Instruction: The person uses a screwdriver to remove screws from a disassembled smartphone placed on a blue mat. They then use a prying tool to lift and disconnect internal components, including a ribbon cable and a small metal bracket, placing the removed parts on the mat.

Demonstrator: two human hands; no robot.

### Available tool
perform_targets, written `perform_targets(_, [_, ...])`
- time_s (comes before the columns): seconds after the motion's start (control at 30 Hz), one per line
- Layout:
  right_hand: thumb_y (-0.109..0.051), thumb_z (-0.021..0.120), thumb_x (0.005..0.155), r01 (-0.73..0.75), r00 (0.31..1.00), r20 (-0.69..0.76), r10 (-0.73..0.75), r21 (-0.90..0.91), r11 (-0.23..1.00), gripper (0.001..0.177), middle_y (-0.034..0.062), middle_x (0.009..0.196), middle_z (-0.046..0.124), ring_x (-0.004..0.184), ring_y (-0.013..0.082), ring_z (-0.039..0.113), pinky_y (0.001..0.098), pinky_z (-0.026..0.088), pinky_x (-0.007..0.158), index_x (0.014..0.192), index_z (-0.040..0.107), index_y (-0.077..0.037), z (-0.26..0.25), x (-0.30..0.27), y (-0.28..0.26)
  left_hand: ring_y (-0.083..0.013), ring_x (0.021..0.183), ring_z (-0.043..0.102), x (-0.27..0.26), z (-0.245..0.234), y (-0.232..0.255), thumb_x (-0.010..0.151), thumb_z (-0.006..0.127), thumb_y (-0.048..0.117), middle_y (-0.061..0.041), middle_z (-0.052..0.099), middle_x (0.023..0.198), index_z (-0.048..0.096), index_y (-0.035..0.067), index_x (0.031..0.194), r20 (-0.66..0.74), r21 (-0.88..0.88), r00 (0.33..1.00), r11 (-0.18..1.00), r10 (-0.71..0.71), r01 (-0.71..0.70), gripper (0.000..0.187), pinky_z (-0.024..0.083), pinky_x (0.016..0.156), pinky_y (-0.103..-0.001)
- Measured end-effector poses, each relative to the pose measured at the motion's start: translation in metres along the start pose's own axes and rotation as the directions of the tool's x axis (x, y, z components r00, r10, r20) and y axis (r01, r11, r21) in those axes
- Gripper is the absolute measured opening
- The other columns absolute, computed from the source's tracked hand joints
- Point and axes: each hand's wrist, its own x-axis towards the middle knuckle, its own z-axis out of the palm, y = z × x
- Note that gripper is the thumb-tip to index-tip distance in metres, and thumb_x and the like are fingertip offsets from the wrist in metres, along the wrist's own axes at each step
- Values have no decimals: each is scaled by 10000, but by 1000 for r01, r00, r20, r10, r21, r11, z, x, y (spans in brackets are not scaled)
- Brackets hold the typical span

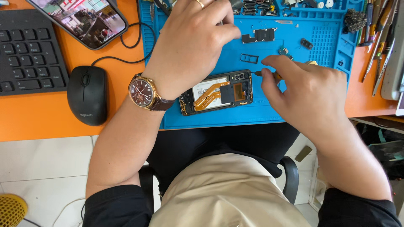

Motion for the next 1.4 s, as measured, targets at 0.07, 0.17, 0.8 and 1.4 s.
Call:
perform_targets(0.07, [-275, 797, 1174, 11, 1000, 22, -10, -24, 1000, 34, -79, 673, 589, 582, 194, 602, 359, 360, 485, 1184, 830, -277, -2, 5, 2, -275, 968, 571, 1, -2, 0, 1056, 758, -41, -47, 616, 986, 833, 100, 948, 3, -17, 1000, 1000, -4, 4, 194, 482, 789, -425])
perform_targets(0.17, [-375, 767, 1214, 37, 999, 36, -34, -81, 996, 104, -46, 613, 527, 539, 209, 571, 360, 342, 477, 1235, 820, -287, 1, 9, 5, -284, 963, 566, 0, 0, -1, 1052, 757, -50, -51, 614, 964, 834, 92, 929, 1, -25, 1000, 1000, -17, 17, 203, 471, 815, -438])
perform_targets(0.8, [-147, 734, 1148, 22, 978, 194, -72, 246, 969, 56, -50, 927, 725, 705, 218, 647, 394, 417, 546, 1164, 773, -184, -24, 16, 7, -345, 967, 571, -8, 12, 4, 940, 671, -88, -53, 643, 950, 861, 165, 1031, 329, -6, 940, 995, -92, 100, 330, 452, 716, -504])
perform_targets(1.4, [-187, 778, 1141, -251, 955, 49, 292, 656, 712, 94, 9, 954, 782, 666, 159, 648, 339, 467, 618, 1131, 800, -96, 41, 22, -29, -371, 1000, 655, -8, -11, 6, 1021, 666, 82, -60, 709, 885, 866, 175, 1098, 581, 80, 793, 983, -183, 168, 234, 505, 769, -533])
